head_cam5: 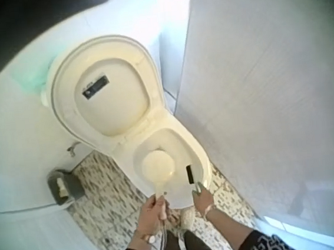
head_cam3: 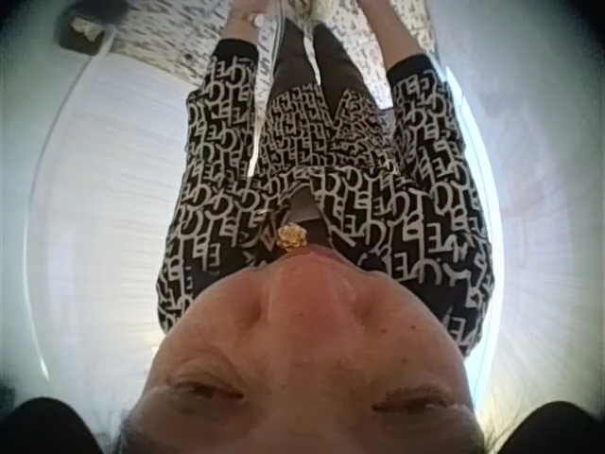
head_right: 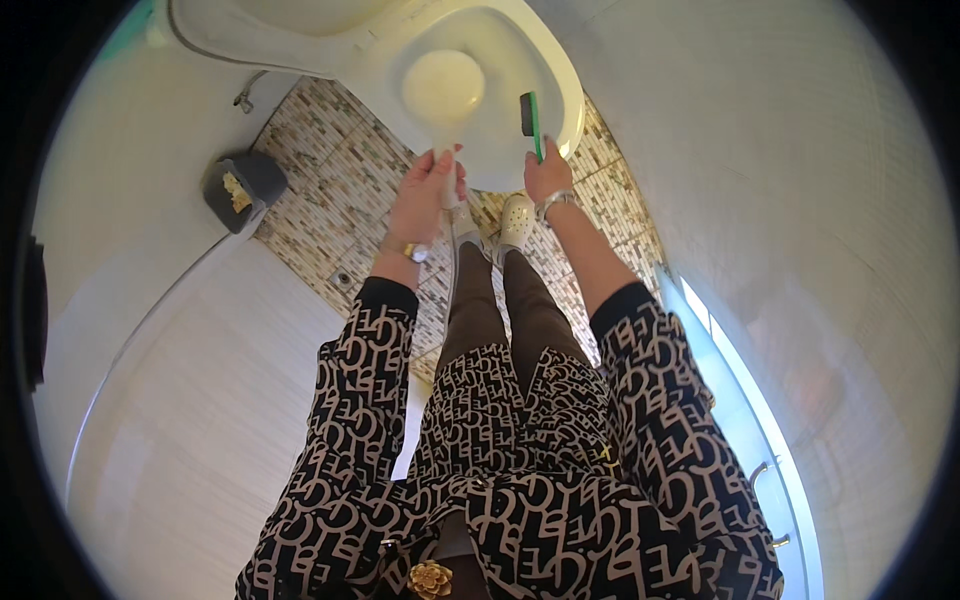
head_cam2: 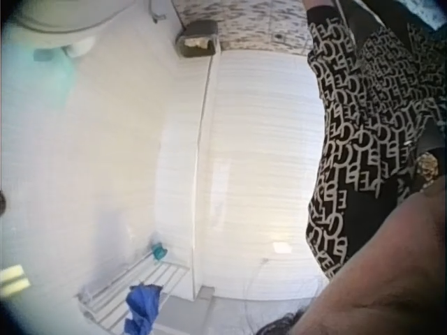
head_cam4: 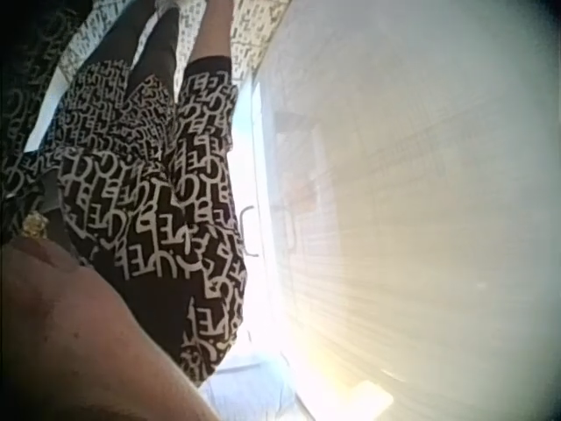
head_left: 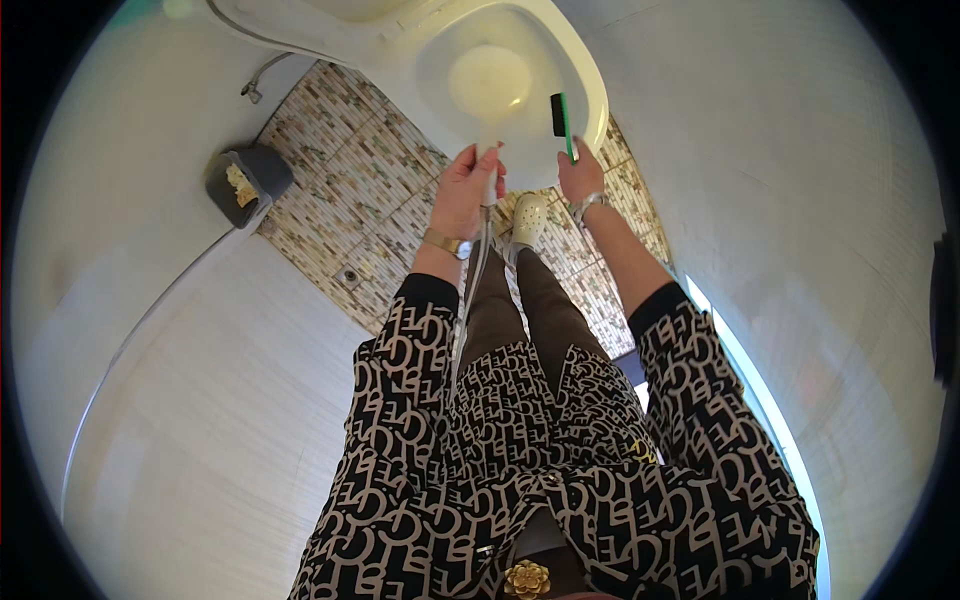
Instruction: Clean the toilet and shower floor in a bathroom.
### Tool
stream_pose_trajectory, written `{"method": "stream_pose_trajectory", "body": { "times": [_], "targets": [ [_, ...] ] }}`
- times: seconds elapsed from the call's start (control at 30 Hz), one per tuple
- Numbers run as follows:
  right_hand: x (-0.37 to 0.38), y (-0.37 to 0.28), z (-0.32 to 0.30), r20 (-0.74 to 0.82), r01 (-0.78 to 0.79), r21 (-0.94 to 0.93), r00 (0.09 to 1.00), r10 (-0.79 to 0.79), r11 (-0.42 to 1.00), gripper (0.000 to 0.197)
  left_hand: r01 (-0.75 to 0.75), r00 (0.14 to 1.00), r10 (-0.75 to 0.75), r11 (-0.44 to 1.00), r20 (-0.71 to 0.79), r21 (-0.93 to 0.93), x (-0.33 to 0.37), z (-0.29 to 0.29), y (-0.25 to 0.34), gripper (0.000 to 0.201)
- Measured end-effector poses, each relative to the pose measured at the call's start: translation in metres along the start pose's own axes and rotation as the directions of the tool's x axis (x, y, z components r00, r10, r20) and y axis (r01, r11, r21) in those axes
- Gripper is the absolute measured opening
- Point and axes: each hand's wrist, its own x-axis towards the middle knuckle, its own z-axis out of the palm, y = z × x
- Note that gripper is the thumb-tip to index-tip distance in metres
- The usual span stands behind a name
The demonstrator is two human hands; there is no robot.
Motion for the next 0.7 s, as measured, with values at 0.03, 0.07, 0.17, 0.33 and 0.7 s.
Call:
{"method": "stream_pose_trajectory", "body": {
  "times": [0.03, 0.07, 0.17, 0.33, 0.7],
  "targets": [
    [0.013, 0.006, 0.001, -0.062, 0.049, -0.223, 0.996, -0.064, 0.974, 0.033, 0.024, 0.999, -0.025, 1.000, -0.026, -0.011, 0.000, -0.002, 0.002, 0.028],
    [0.028, 0.009, 0.007, -0.058, 0.040, -0.224, 0.997, -0.054, 0.974, 0.033, 0.035, 0.999, -0.035, 0.999, -0.028, -0.012, 0.000, -0.009, 0.007, 0.028],
    [0.063, 0.032, 0.022, 0.122, 0.335, -0.419, 0.942, -0.313, 0.844, 0.033, -0.064, 0.988, 0.068, 0.997, -0.137, 0.033, 0.006, -0.023, -0.001, 0.022],
    [0.084, 0.010, 0.072, 0.318, 0.247, -0.696, 0.948, -0.020, 0.674, 0.024, -0.078, 0.983, 0.080, 0.997, -0.167, 0.018, 0.009, -0.065, -0.001, 0.020],
    [0.238, -0.061, 0.160, 0.375, 0.436, -0.659, 0.897, -0.235, 0.612, 0.024, -0.054, 0.989, 0.031, 0.985, -0.142, -0.164, 0.038, -0.103, -0.002, 0.025]
  ]
}}
